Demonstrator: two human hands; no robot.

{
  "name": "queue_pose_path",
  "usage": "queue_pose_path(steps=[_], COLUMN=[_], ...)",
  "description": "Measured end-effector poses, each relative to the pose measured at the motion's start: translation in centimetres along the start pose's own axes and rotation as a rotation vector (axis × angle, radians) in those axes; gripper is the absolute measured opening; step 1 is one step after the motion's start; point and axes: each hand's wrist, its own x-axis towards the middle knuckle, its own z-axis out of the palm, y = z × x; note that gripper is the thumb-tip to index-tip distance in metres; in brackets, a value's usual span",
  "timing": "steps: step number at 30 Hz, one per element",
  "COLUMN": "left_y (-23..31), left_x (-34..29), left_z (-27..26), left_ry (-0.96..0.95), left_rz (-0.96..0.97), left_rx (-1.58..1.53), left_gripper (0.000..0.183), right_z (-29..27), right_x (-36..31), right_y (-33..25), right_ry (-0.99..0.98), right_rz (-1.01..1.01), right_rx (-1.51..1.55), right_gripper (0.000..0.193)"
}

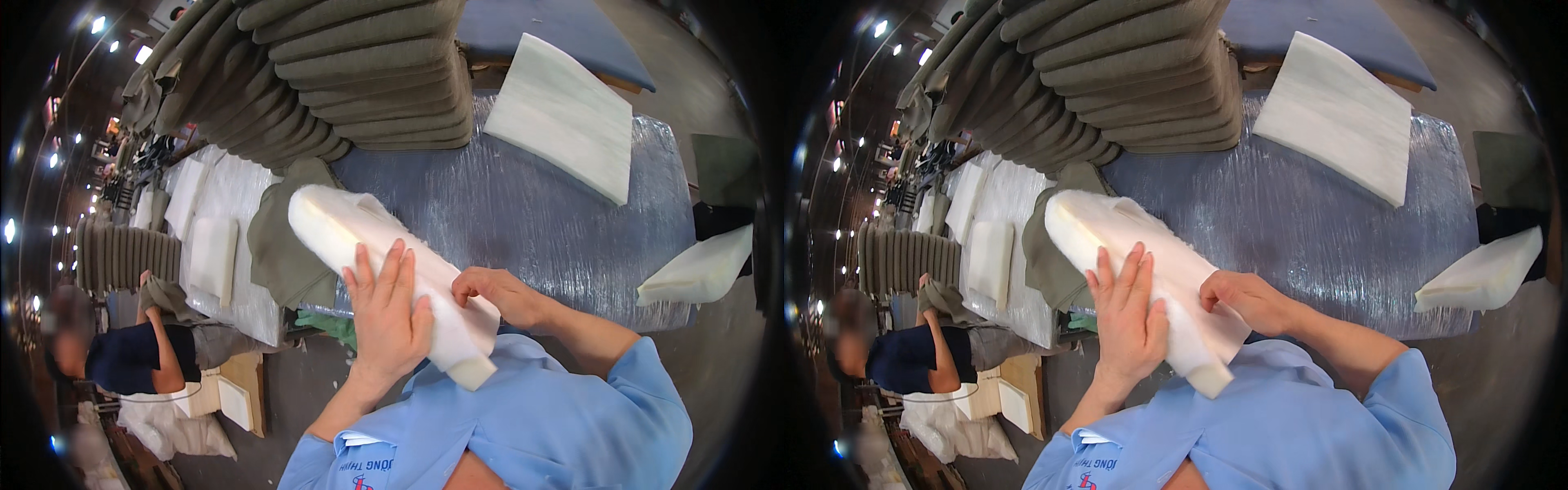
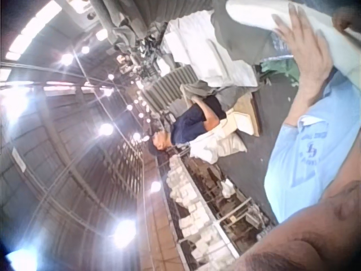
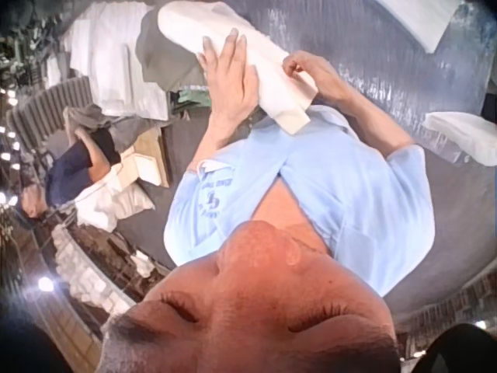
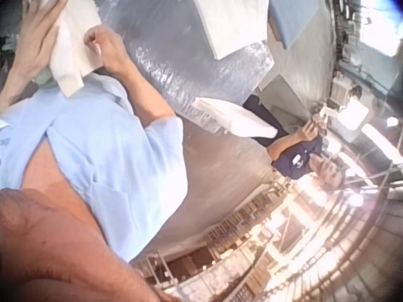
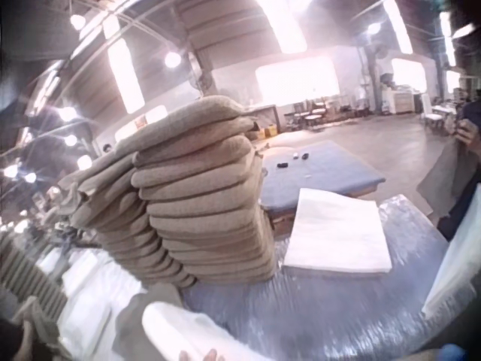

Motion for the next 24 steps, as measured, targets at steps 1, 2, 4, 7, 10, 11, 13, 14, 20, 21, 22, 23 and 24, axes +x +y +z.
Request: queue_pose_path(steps=[1, 2, 4, 7, 10, 11, 13, 14, 20, 21, 22, 23, 24], left_y=[0.7, 1.5, 2.2, 2.2, 2.4, 2.4, 2.4, 2.1, 1.4, 1.9, 2.8, 3.4, 3.2], left_x=[0.3, 0.6, 0.6, 1.1, 1.4, 1.5, 1.5, 1.5, -2.4, -2.8, -3.0, -3.2, -3.5], left_z=[0.0, -0.1, 0.1, 0.6, 0.8, 0.9, 1.1, 1.2, -0.1, 0.4, 1.3, 1.9, 2.2], left_ry=[-0.036, -0.07, -0.085, -0.115, -0.127, -0.117, -0.098, -0.041, 0.2, 0.129, 0.058, -0.014, -0.01], left_rz=[0.005, 0.013, 0.011, -0.024, -0.036, -0.047, -0.072, -0.077, -0.029, -0.033, -0.036, -0.039, -0.02], left_rx=[0.037, 0.076, 0.131, 0.16, 0.211, 0.214, 0.221, 0.107, -0.29, -0.218, -0.146, -0.072, -0.029], left_gripper=[0.055, 0.054, 0.05, 0.049, 0.047, 0.047, 0.047, 0.047, 0.058, 0.06, 0.063, 0.065, 0.073], right_z=[-0.4, -0.8, -0.6, 0.6, 1.9, 2.2, 2.6, 2.8, 2.5, 2.6, 2.7, 2.9, 2.9], right_x=[0.0, 0.1, 0.4, 0.6, 0.3, 0.0, -0.3, -0.2, -0.1, 0.0, 0.2, 0.3, 0.5], right_y=[-0.6, -1.2, -3.5, -7.5, -8.2, -8.0, -6.0, -5.6, -4.1, -3.8, -3.3, -2.8, -2.1], right_ry=[-0.053, -0.094, -0.077, -0.103, -0.092, -0.076, -0.013, 0.017, 0.106, 0.111, 0.117, 0.121, 0.122], right_rz=[-0.003, 0.006, 0.051, 0.113, 0.138, 0.145, 0.044, -0.003, 0.098, 0.072, 0.046, 0.018, 0.031], right_rx=[-0.05, -0.072, -0.089, -0.317, -0.427, -0.428, -0.394, -0.374, -0.301, -0.309, -0.318, -0.324, -0.34], right_gripper=[0.053, 0.054, 0.053, 0.052, 0.049, 0.048, 0.046, 0.045, 0.044, 0.044, 0.044, 0.044, 0.044])
